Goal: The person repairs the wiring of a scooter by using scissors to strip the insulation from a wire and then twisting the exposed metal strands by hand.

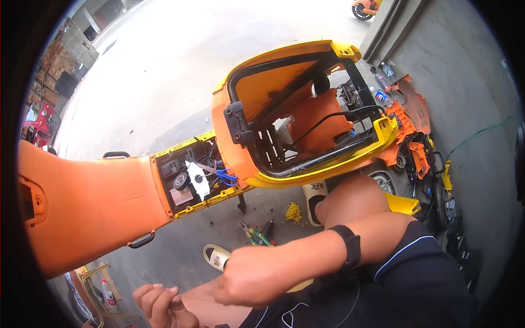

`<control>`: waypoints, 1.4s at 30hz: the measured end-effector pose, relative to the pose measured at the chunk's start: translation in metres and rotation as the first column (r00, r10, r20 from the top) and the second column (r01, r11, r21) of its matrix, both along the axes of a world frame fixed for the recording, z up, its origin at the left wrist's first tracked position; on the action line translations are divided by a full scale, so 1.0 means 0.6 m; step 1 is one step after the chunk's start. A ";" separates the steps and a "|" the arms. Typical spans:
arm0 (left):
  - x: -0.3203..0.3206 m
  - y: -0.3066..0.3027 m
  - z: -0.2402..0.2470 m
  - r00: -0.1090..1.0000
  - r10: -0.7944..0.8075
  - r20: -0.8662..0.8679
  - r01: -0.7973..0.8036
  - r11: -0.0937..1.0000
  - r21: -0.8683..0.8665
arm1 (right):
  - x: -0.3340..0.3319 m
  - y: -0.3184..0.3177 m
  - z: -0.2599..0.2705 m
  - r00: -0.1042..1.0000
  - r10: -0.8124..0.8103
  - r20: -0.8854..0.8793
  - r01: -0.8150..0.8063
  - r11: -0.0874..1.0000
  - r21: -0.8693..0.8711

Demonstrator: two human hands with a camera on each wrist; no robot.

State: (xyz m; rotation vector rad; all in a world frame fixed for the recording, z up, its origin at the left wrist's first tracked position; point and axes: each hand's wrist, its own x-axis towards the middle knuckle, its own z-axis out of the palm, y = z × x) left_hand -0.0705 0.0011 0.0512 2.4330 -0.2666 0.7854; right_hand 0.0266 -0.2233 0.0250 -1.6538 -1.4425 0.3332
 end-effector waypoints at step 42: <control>0.134 -0.040 0.015 0.820 -0.474 -0.321 0.278 0.820 -0.501 | 0.026 -0.091 0.131 0.645 -0.673 -0.362 0.527 0.735 -0.427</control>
